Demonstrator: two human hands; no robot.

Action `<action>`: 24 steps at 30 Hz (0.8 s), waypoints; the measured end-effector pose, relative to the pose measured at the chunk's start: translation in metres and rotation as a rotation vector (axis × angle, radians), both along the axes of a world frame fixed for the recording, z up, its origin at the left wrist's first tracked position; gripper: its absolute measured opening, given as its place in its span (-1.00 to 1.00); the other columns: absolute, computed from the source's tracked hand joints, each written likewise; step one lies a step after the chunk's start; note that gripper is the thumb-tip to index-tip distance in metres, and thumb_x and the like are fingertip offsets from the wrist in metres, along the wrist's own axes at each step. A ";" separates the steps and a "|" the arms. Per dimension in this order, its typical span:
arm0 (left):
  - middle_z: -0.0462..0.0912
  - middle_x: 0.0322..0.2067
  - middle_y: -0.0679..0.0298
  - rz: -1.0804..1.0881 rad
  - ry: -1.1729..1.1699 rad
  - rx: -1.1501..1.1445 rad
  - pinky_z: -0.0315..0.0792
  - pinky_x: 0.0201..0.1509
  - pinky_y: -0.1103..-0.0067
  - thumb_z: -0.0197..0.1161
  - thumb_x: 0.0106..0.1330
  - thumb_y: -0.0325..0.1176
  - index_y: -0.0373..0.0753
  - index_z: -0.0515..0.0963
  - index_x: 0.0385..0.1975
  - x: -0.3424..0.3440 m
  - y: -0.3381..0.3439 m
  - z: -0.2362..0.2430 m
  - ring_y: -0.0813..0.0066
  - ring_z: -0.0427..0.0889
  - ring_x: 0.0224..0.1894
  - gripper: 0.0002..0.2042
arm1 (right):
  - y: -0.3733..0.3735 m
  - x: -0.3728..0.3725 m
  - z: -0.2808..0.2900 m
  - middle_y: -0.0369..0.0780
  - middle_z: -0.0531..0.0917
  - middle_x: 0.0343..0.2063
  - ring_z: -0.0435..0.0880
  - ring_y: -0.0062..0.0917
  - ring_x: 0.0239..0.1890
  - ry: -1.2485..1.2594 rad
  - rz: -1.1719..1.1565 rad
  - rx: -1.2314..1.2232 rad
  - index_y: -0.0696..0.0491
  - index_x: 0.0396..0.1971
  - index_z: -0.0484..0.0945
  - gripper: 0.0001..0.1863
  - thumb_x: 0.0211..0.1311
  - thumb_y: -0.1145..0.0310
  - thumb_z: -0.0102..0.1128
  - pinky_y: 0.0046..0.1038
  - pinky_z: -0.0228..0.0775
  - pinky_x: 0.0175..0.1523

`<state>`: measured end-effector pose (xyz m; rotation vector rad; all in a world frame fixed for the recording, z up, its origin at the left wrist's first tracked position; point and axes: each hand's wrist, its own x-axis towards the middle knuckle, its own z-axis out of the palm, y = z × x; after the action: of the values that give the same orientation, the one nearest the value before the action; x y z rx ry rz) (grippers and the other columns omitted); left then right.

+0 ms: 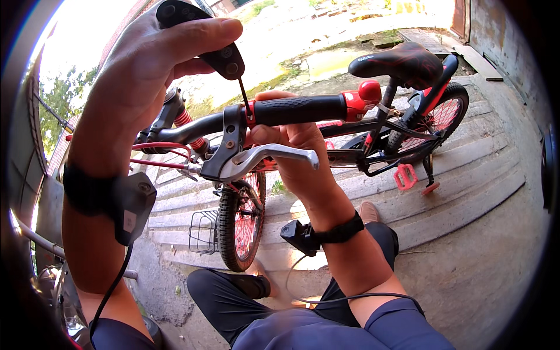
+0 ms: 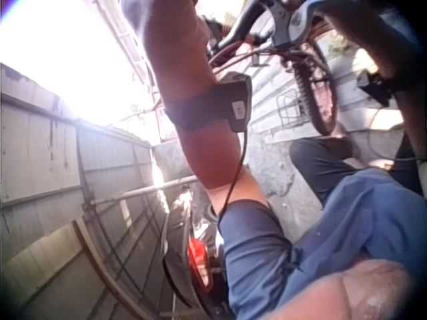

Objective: The person is sitting on the ground and working on a red and black bicycle. They use a multi-tool to adjust the brake lever on the handlebar and then manipulate a small black component, possibly a gear shifter, before placing the tools back into a bag.

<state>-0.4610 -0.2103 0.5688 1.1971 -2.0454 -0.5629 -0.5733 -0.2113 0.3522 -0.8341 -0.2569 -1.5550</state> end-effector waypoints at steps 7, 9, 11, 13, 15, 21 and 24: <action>0.61 0.00 0.07 -0.187 -0.195 -0.062 0.53 0.15 0.44 0.35 0.21 -0.36 -0.35 0.33 0.24 0.002 0.011 0.012 0.35 0.64 0.03 -0.41 | 0.000 -0.001 0.000 -0.25 0.63 -0.14 0.69 -0.56 -0.11 0.022 -0.014 -0.003 0.07 0.13 0.38 -0.54 0.26 0.61 0.26 -0.49 0.63 -0.04; 0.58 0.07 0.06 -0.264 -0.117 -0.031 0.49 0.20 0.41 0.36 0.20 -0.36 -0.36 0.33 0.26 0.007 0.006 0.011 0.28 0.61 0.09 -0.39 | 0.000 -0.002 0.000 -0.24 0.63 -0.13 0.69 -0.55 -0.12 0.016 -0.002 -0.010 0.07 0.14 0.38 -0.54 0.26 0.61 0.25 -0.48 0.64 -0.04; 0.57 0.11 0.05 -0.324 -0.082 -0.013 0.47 0.24 0.39 0.36 0.20 -0.36 -0.37 0.32 0.26 0.013 0.000 0.010 0.23 0.59 0.15 -0.38 | 0.000 -0.002 0.000 -0.24 0.63 -0.13 0.70 -0.55 -0.12 0.014 0.001 -0.013 0.07 0.14 0.37 -0.54 0.26 0.61 0.25 -0.48 0.64 -0.04; 0.56 0.11 0.06 -0.367 -0.090 -0.007 0.45 0.26 0.38 0.37 0.21 -0.34 -0.37 0.33 0.26 0.018 -0.003 0.010 0.19 0.56 0.20 -0.39 | 0.000 -0.001 0.000 -0.23 0.62 -0.12 0.70 -0.54 -0.12 0.015 -0.006 -0.012 0.07 0.14 0.37 -0.53 0.26 0.61 0.25 -0.47 0.64 -0.04; 0.59 0.06 0.09 -0.352 -0.100 -0.038 0.45 0.24 0.41 0.38 0.21 -0.32 -0.37 0.34 0.25 0.019 -0.004 0.011 0.25 0.60 0.13 -0.39 | 0.000 -0.001 -0.001 -0.22 0.62 -0.12 0.70 -0.52 -0.11 0.005 0.010 -0.006 0.07 0.14 0.36 -0.53 0.26 0.62 0.24 -0.46 0.65 -0.03; 0.62 -0.19 0.28 -0.068 -0.346 -0.265 0.48 -0.03 0.63 0.44 0.20 -0.20 -0.35 0.45 0.09 -0.014 0.014 0.012 0.57 0.63 -0.16 -0.47 | 0.000 -0.001 -0.001 -0.20 0.63 -0.11 0.71 -0.49 -0.10 -0.007 0.018 -0.023 0.08 0.14 0.36 -0.53 0.26 0.62 0.24 -0.43 0.67 -0.03; 0.62 -0.18 0.16 0.160 -0.545 -0.280 0.55 -0.17 0.61 0.42 0.12 -0.32 -0.40 0.44 0.09 -0.045 0.055 0.008 0.49 0.65 -0.22 -0.46 | 0.000 -0.001 0.000 -0.20 0.63 -0.12 0.71 -0.49 -0.10 -0.017 0.029 -0.021 0.07 0.15 0.36 -0.53 0.26 0.62 0.24 -0.43 0.67 -0.03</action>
<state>-0.5060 -0.1549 0.5767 1.4304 -2.3368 0.1489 -0.5747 -0.2110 0.3519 -0.8309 -0.2965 -1.5353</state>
